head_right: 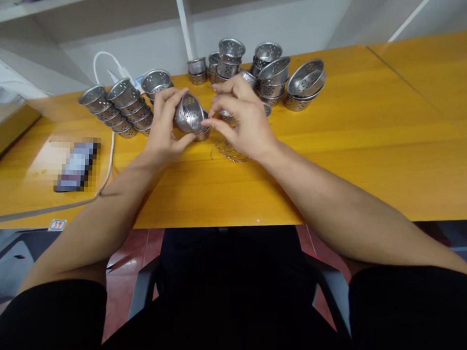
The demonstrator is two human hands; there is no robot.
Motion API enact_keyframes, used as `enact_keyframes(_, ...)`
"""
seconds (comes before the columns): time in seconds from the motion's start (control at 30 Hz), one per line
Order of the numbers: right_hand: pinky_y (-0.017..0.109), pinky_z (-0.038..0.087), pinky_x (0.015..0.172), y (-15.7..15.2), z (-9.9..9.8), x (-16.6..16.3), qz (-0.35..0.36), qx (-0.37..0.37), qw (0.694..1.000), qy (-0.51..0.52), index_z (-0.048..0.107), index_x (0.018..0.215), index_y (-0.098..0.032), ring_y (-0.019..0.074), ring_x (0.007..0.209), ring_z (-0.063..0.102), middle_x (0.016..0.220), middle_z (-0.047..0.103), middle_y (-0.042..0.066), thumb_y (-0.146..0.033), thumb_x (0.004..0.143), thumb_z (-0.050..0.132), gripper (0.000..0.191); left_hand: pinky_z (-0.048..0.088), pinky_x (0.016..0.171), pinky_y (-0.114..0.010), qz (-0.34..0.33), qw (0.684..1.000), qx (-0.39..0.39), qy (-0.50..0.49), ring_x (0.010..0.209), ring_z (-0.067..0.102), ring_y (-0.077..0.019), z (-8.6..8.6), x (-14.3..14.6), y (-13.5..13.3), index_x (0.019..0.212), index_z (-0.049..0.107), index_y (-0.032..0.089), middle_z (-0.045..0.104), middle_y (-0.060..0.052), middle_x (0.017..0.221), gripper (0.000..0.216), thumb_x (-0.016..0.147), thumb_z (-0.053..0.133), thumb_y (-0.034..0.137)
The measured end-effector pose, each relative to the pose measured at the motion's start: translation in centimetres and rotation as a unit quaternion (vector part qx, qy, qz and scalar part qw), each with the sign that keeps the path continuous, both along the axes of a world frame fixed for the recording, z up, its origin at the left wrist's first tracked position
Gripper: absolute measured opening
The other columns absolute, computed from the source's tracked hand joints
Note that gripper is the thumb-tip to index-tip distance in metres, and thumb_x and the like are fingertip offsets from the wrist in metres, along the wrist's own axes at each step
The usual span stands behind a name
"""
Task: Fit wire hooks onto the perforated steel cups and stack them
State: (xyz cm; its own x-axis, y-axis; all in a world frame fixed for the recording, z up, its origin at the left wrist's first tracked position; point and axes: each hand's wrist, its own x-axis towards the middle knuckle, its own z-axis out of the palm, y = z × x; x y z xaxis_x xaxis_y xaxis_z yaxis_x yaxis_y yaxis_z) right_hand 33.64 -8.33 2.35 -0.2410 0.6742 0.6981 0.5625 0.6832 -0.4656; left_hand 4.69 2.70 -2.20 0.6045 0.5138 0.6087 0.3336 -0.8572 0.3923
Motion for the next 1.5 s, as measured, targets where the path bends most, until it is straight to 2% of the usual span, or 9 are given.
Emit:
enact_keyframes(0.13,0.077,0.063,0.126,0.7,0.9,2.7,0.044,-0.024,0.997,-0.061,0.094,0.119,-0.041,0.0500,0.152,0.071,0.155,0.080,0.015,-0.076,0.117,0.080,0.037,0.025,0.165,-0.070,0.051,0.998,-0.008,-0.045,0.188,0.040,-0.0522,0.1,-0.5,0.2,0.190,0.033,0.037,0.048,-0.018,0.190,0.125,0.095,0.074,0.107)
enact_keyframes(0.27,0.068,0.069,0.112,2.4,-0.3,5.7,0.143,-0.099,0.969,-0.178,0.094,0.108,-0.034,0.0451,0.125,0.083,0.139,0.086,0.013,-0.088,0.112,0.080,0.056,0.040,0.161,-0.068,0.044,0.995,-0.034,-0.080,0.186,0.047,-0.0482,-1.0,-0.6,0.9,0.190,0.024,0.037,0.049,-0.017,0.192,0.129,0.095,0.065,0.114)
enact_keyframes(0.37,0.065,0.069,0.113,3.1,-1.5,6.2,0.137,-0.126,0.958,-0.216,0.094,0.111,-0.036,0.0424,0.120,0.085,0.132,0.088,0.009,-0.083,0.110,0.085,0.048,0.049,0.157,-0.068,0.028,0.994,-0.081,-0.074,0.187,0.047,-0.0452,-1.8,-0.4,1.1,0.194,0.009,0.039,0.045,-0.015,0.198,0.134,0.096,0.063,0.113)
enact_keyframes(0.47,0.068,0.068,0.115,2.7,-1.6,5.0,0.097,-0.107,0.971,-0.192,0.093,0.128,-0.033,0.0454,0.121,0.084,0.133,0.088,0.013,-0.072,0.112,0.086,0.043,0.046,0.158,-0.062,0.031,0.994,-0.098,-0.039,0.191,0.041,-0.0377,-2.4,-0.3,1.2,0.195,-0.005,0.040,0.034,-0.010,0.208,0.125,0.107,0.057,0.105)
enact_keyframes(0.67,0.073,0.066,0.127,1.2,-1.5,1.3,0.067,-0.045,0.993,-0.089,0.073,0.176,-0.033,0.0479,0.144,0.079,0.166,0.079,0.015,-0.062,0.123,0.072,0.060,0.046,0.155,-0.066,0.015,0.994,-0.095,-0.049,0.185,0.052,-0.0442,-4.2,0.2,2.8,0.188,0.023,0.034,0.048,-0.020,0.193,0.122,0.100,0.060,0.110)
enact_keyframes(0.87,0.077,0.062,0.133,1.5,-2.4,0.5,0.074,-0.041,0.993,-0.081,0.077,0.173,-0.035,0.0491,0.155,0.074,0.167,0.078,0.016,-0.057,0.124,0.068,0.054,0.048,0.154,-0.061,-0.006,0.993,-0.101,-0.059,0.182,0.056,-0.0415,-5.1,0.6,3.8,0.184,0.028,0.033,0.051,-0.022,0.191,0.116,0.102,0.063,0.107)
enact_keyframes(1.07,0.080,0.060,0.133,1.7,-2.2,1.0,0.069,-0.061,0.992,-0.083,0.082,0.168,-0.038,0.0508,0.150,0.076,0.161,0.082,0.015,-0.058,0.122,0.074,0.051,0.050,0.152,-0.063,-0.030,0.992,-0.111,-0.042,0.180,0.059,-0.0427,-5.7,0.7,4.2,0.186,0.029,0.031,0.054,-0.023,0.191,0.117,0.103,0.064,0.105)
enact_keyframes(1.27,0.072,0.067,0.127,1.5,-2.4,0.8,0.061,-0.070,0.992,-0.080,0.084,0.166,-0.037,0.0458,0.137,0.084,0.155,0.086,0.013,-0.056,0.125,0.067,0.048,0.053,0.151,-0.062,-0.035,0.991,-0.125,-0.041,0.177,0.063,-0.0421,-5.7,0.8,4.3,0.185,0.032,0.029,0.057,-0.024,0.189,0.118,0.102,0.067,0.106)
enact_keyframes(1.5,0.072,0.070,0.123,1.9,-2.7,0.6,0.055,-0.061,0.994,-0.075,0.088,0.161,-0.033,0.0463,0.134,0.085,0.146,0.089,0.015,-0.057,0.125,0.068,0.047,0.055,0.150,-0.065,-0.006,0.991,-0.128,-0.036,0.178,0.063,-0.0437,-5.3,0.9,3.9,0.187,0.036,0.030,0.057,-0.024,0.191,0.123,0.099,0.065,0.112)
